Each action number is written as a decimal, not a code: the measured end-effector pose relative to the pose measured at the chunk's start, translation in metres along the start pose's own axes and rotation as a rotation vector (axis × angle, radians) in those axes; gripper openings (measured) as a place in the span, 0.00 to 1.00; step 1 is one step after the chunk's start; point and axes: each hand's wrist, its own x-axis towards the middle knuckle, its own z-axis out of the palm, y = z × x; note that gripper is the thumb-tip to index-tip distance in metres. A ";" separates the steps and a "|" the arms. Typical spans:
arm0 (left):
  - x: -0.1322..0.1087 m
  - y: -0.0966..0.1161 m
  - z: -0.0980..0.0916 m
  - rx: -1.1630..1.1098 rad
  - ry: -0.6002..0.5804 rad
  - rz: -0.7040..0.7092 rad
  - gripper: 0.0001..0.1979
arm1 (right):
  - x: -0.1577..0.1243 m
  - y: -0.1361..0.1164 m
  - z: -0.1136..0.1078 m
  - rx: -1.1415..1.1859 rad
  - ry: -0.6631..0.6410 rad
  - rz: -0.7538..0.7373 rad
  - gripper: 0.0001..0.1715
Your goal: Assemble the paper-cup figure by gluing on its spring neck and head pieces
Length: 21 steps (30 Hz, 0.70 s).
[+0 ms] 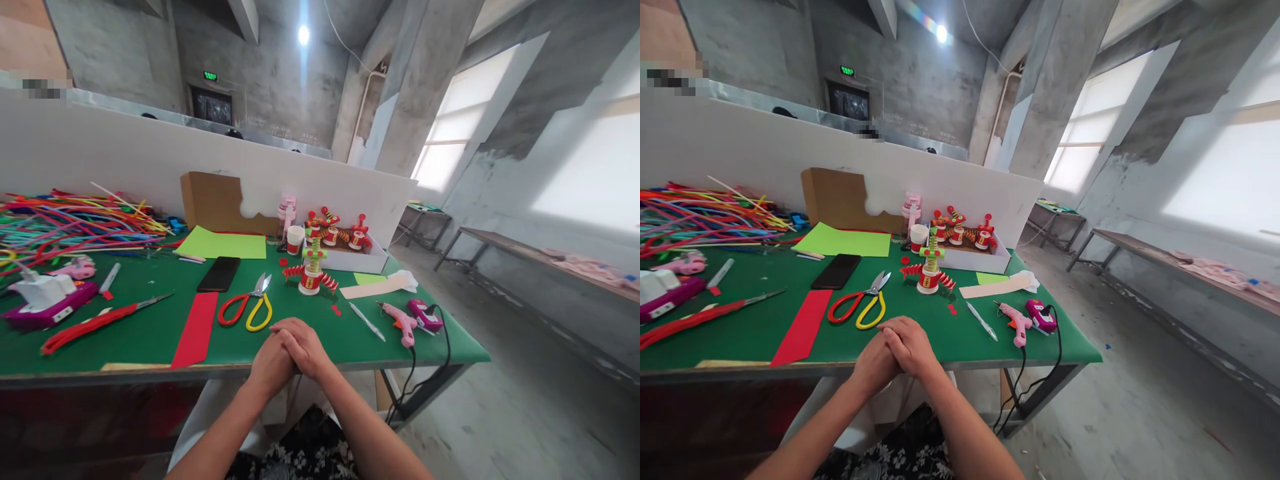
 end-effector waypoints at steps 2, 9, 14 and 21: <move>-0.009 0.006 -0.006 -0.038 0.039 -0.012 0.17 | 0.000 0.001 0.000 0.005 -0.013 0.018 0.29; -0.081 -0.016 -0.077 -0.077 0.319 -0.173 0.17 | 0.000 0.005 0.002 0.047 0.001 0.063 0.31; -0.120 -0.076 -0.114 0.286 0.143 -0.301 0.31 | 0.001 0.004 0.003 -0.024 0.000 0.023 0.29; -0.123 -0.086 -0.119 0.281 0.189 -0.254 0.14 | -0.002 -0.005 0.005 0.115 0.071 0.085 0.28</move>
